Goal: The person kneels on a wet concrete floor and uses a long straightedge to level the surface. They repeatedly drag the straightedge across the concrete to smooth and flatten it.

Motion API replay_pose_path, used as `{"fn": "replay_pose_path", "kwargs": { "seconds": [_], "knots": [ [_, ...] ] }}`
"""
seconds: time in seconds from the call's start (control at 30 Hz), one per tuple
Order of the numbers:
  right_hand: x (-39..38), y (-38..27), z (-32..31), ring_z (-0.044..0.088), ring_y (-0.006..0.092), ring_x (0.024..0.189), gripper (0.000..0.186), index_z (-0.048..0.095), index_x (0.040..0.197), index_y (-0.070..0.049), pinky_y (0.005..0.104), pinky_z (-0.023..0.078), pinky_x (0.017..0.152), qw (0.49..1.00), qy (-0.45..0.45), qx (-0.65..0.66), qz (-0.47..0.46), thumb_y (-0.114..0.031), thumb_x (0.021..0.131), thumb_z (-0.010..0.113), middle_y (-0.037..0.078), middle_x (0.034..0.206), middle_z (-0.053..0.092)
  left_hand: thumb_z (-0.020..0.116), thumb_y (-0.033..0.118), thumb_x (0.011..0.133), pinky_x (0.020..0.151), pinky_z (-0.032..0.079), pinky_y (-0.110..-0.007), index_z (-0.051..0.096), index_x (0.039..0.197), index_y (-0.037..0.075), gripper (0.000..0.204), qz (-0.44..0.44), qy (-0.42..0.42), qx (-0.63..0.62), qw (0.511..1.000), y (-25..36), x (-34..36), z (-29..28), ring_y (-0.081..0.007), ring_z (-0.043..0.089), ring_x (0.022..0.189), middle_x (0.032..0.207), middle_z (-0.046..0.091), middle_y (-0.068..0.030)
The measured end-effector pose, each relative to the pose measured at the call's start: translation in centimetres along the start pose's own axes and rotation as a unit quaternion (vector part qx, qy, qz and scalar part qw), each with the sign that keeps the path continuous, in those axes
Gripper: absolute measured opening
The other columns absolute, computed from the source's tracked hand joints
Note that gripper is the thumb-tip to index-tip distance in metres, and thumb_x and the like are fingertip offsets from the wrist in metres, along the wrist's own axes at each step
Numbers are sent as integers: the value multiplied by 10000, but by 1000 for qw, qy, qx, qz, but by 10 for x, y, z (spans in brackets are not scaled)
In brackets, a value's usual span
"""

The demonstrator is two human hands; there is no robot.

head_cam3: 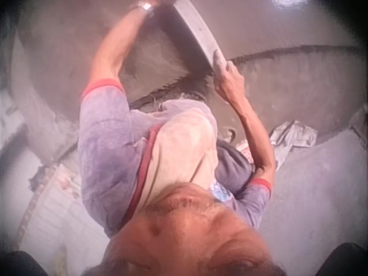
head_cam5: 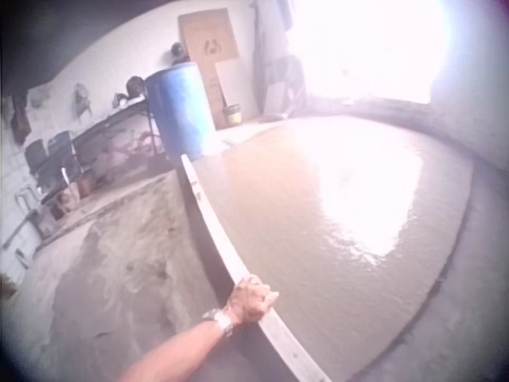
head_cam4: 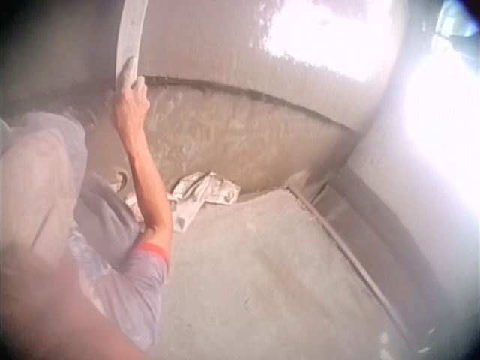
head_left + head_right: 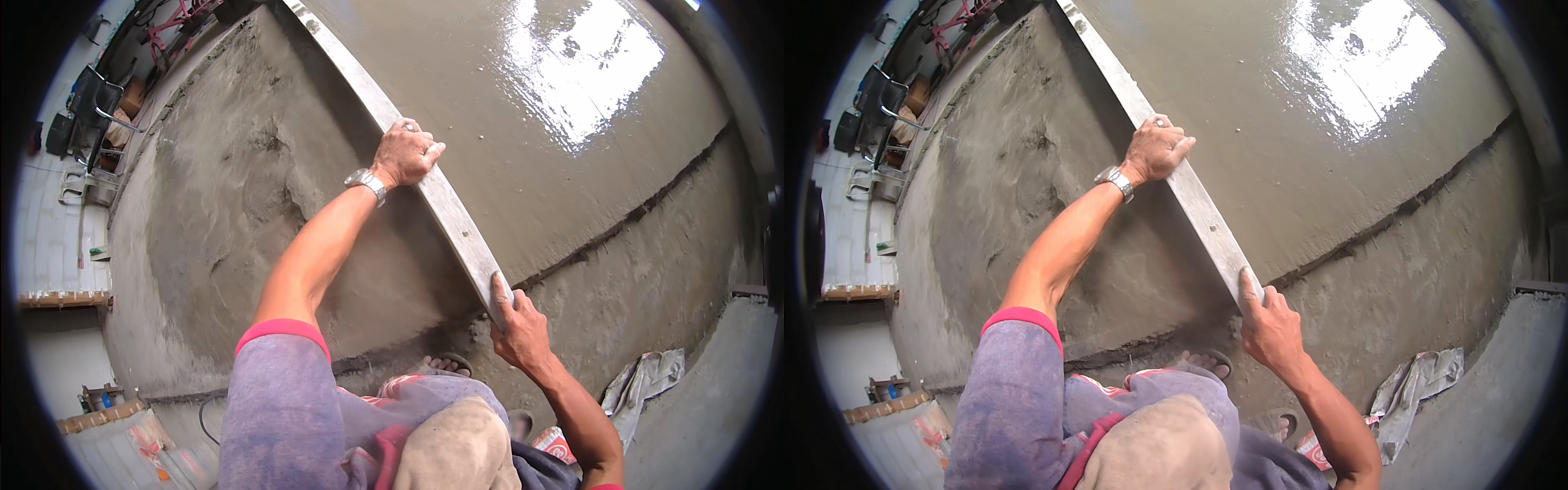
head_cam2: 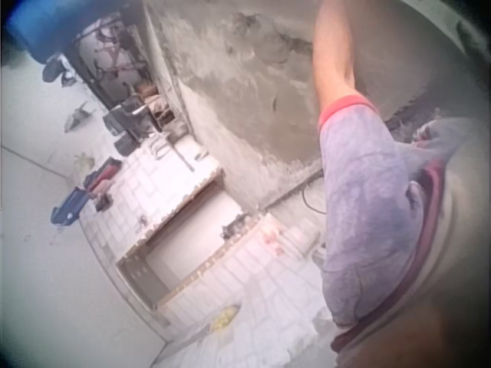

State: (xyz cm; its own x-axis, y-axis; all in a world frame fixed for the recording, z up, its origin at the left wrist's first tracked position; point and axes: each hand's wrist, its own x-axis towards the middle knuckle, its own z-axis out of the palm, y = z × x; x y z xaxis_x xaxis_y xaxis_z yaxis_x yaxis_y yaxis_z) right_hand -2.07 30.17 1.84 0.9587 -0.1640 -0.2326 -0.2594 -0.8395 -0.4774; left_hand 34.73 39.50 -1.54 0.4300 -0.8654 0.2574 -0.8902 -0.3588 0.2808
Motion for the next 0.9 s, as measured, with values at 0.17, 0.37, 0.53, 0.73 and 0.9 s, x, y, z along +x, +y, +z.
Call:
{"fn": "replay_pose_path", "kwargs": {
  "seconds": [0.17, 0.37, 0.53, 0.73, 0.9],
  "knots": [
    [23, -19, 3, 584, 357, 893, 907, 321, 1544, -130, 466, 528, 662, 999, 22, 20, -19, -87, 704, 661, 177, 964, 508, 547, 314, 954, 1034, 388, -387, 681, 671, 120, 369, -19, -8, 18, 1000, -30, -1, -11, -249, 623, 850, 703, 640, -33],
    [4, -9, 6, 582, 353, 878, 914, 324, 1542, -130, 462, 521, 643, 1000, 14, 10, -21, -88, 696, 668, 174, 969, 509, 543, 318, 956, 1028, 394, -377, 681, 655, 126, 384, 3, 1, 5, 1000, -8, -11, -1, -249, 616, 838, 705, 643, -28],
    [20, -24, 7, 577, 359, 869, 917, 328, 1539, -128, 472, 515, 664, 999, 27, 22, -31, -84, 693, 680, 174, 953, 502, 527, 329, 965, 1037, 384, -369, 700, 638, 147, 412, -13, -6, 22, 1000, -33, -10, -10, -230, 610, 828, 708, 642, -15],
    [-4, -11, 8, 580, 349, 862, 889, 333, 1537, -145, 477, 526, 635, 999, 16, 32, -27, -102, 712, 660, 171, 963, 507, 540, 336, 959, 1051, 374, -392, 677, 637, 137, 403, -7, -25, 5, 1000, -1, -19, -9, -228, 620, 856, 718, 655, -15],
    [-4, -14, 11, 578, 349, 869, 891, 332, 1542, -156, 467, 541, 618, 999, 29, 10, -31, -115, 718, 671, 171, 979, 508, 540, 308, 964, 1090, 334, -401, 721, 674, 156, 374, -18, -34, -11, 999, -4, -21, -14, -200, 600, 893, 755, 647, 10]
  ]
}}
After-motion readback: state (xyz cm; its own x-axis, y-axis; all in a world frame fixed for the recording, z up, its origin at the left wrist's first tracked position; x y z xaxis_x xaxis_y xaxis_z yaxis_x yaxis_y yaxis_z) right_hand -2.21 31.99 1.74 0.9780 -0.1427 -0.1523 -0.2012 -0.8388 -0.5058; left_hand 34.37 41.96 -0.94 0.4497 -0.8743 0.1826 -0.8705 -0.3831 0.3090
